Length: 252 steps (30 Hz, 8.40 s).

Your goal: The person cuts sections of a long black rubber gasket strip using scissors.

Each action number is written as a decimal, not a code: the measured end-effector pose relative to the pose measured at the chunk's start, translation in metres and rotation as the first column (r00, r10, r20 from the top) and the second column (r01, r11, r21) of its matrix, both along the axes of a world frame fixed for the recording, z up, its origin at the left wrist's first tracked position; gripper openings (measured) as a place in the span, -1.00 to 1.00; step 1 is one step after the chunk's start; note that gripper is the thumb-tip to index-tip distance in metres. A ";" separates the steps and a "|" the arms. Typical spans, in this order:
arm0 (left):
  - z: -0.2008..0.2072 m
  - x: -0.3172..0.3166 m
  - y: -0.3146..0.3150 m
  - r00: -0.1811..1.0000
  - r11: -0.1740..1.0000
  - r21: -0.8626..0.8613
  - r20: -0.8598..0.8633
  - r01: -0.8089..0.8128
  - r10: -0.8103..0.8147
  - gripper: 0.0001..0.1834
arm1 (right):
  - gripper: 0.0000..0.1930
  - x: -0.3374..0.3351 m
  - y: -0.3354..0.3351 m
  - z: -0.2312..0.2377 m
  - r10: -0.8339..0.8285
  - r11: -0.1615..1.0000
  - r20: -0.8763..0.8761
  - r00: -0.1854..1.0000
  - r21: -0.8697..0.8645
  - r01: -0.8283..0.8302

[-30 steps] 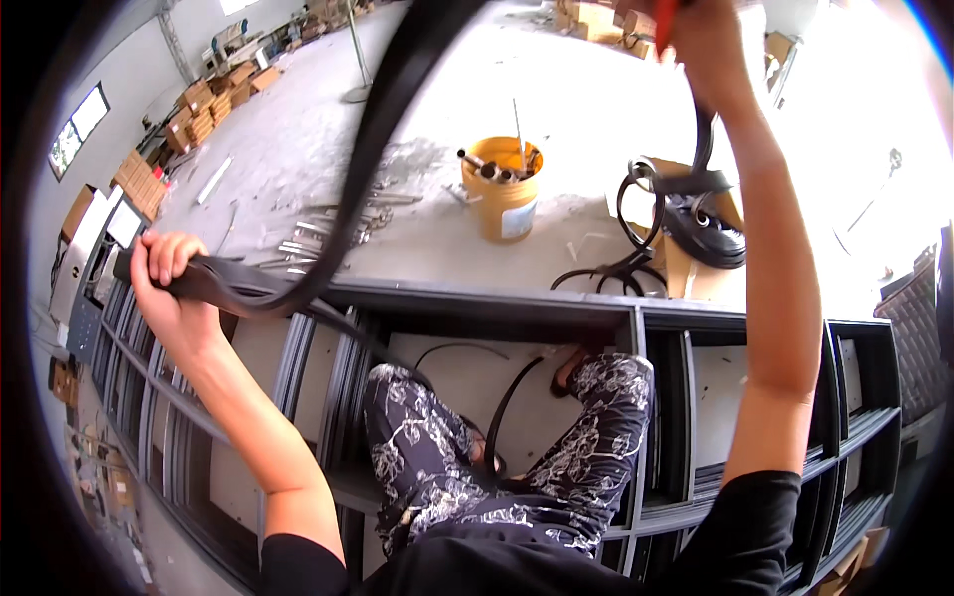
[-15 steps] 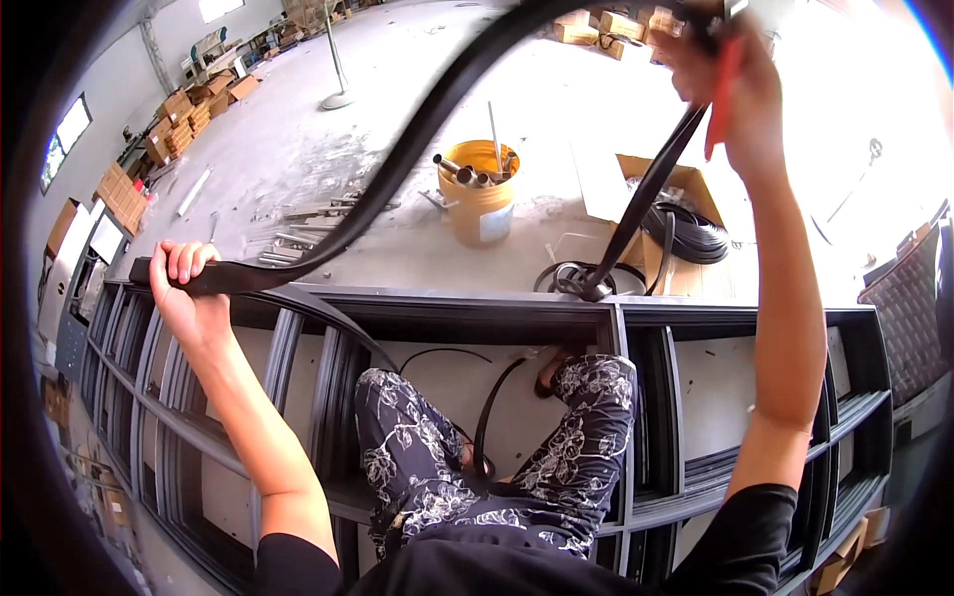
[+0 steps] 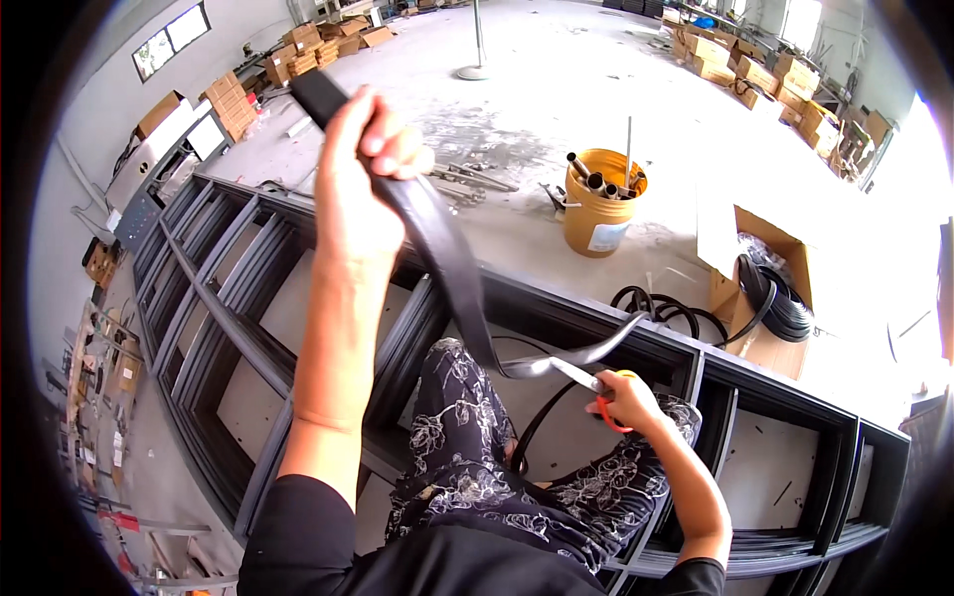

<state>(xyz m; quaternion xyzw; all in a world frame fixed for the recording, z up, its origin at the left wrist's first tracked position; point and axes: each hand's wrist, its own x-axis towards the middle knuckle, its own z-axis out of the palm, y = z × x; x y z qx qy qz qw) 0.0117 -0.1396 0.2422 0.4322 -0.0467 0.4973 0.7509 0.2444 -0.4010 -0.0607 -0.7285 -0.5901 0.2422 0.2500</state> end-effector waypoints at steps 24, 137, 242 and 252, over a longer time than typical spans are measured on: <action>0.014 0.010 -0.025 0.993 0.997 0.003 -0.095 -0.071 0.071 -0.82 | -0.36 -0.111 0.110 0.007 -0.277 0.644 -0.226 0.934 0.677 0.355; -0.238 -0.179 -0.183 -0.331 0.930 -0.058 -0.941 0.362 0.070 -0.64 | -0.69 -0.145 0.091 -0.075 -0.073 0.679 -0.839 -0.539 -0.438 0.589; -0.241 -0.085 -0.113 0.192 0.839 -0.457 -0.832 0.294 -0.520 -0.76 | -0.36 -0.119 -0.009 0.017 0.051 0.970 -0.694 0.718 -0.137 -0.201; -0.252 -0.086 -0.115 0.147 0.898 -0.321 -0.915 0.301 -0.376 -0.77 | -0.37 -0.119 -0.008 0.020 -0.068 0.967 -0.719 0.692 -0.218 -0.132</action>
